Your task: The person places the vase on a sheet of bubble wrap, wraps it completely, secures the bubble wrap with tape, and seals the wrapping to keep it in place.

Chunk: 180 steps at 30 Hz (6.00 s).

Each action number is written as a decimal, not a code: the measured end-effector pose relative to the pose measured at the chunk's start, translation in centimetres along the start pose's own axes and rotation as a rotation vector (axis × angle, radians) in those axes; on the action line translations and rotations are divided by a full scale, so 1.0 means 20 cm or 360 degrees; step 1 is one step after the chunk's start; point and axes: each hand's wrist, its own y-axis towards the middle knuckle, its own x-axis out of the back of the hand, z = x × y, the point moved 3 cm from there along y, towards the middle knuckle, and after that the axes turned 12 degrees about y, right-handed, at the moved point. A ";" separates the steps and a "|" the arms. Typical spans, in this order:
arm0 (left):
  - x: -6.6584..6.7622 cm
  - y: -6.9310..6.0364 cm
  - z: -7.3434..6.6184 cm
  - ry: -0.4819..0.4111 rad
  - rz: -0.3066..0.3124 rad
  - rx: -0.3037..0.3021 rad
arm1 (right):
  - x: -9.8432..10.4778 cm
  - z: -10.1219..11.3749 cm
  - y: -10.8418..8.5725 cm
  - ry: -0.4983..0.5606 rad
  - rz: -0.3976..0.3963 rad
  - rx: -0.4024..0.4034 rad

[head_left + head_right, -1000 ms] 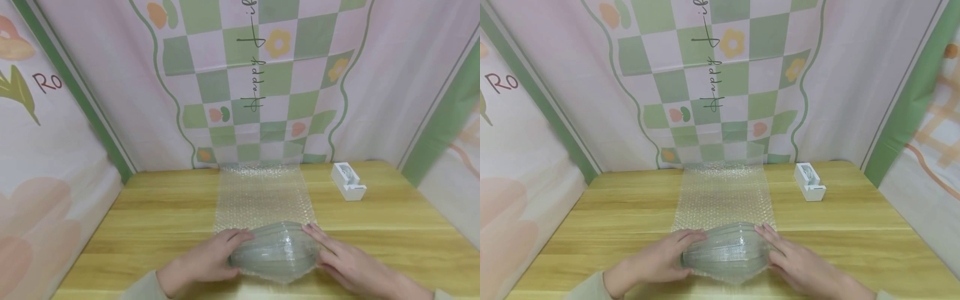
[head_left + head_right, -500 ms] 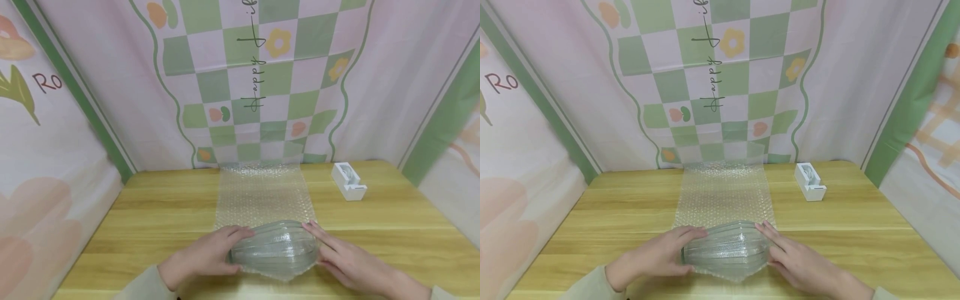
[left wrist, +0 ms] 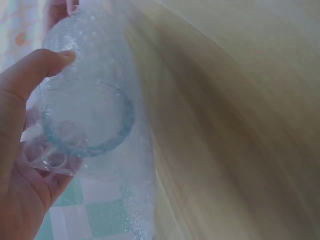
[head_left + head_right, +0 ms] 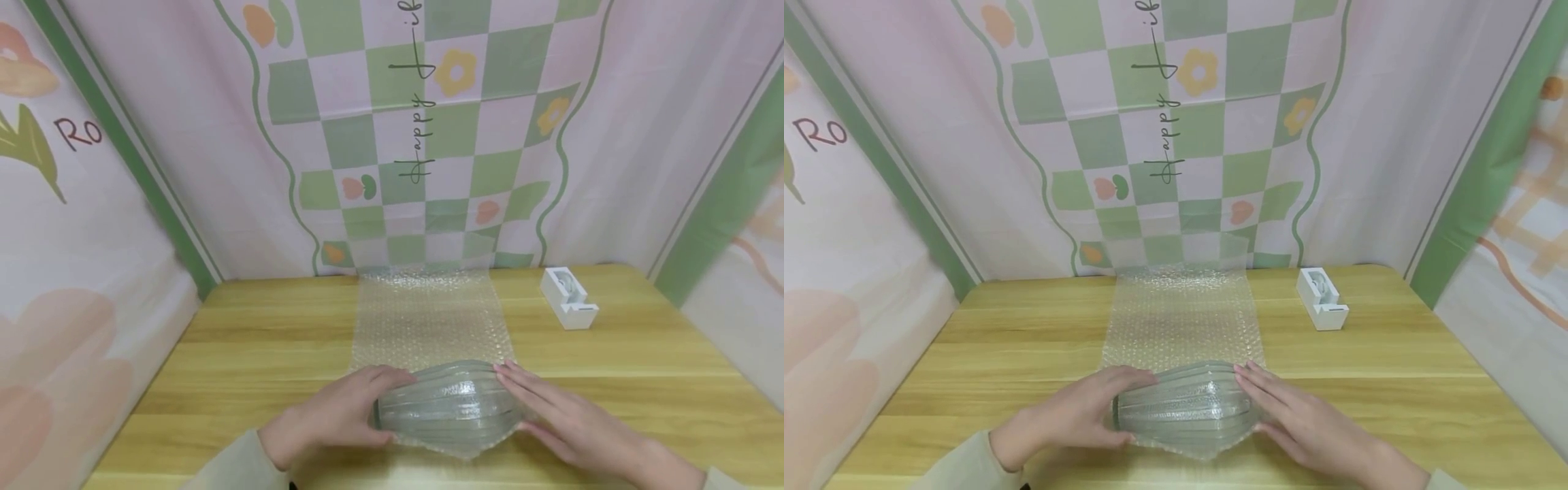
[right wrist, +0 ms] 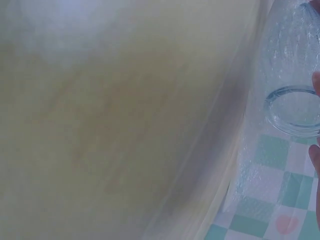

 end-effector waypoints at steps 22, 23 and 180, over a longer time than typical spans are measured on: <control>0.02 0.03 0.03 -0.0162 0.0009 0.0049 | 0.01 -0.05 -0.05 -0.0005 0.0121 -0.0290; 0.02 0.03 0.03 -0.0160 0.0011 0.0052 | 0.01 -0.05 -0.05 -0.0006 0.0121 -0.0287; 0.10 0.20 0.23 -0.0276 0.0041 0.0000 | -0.01 -0.17 0.09 -0.0148 -0.0030 0.0304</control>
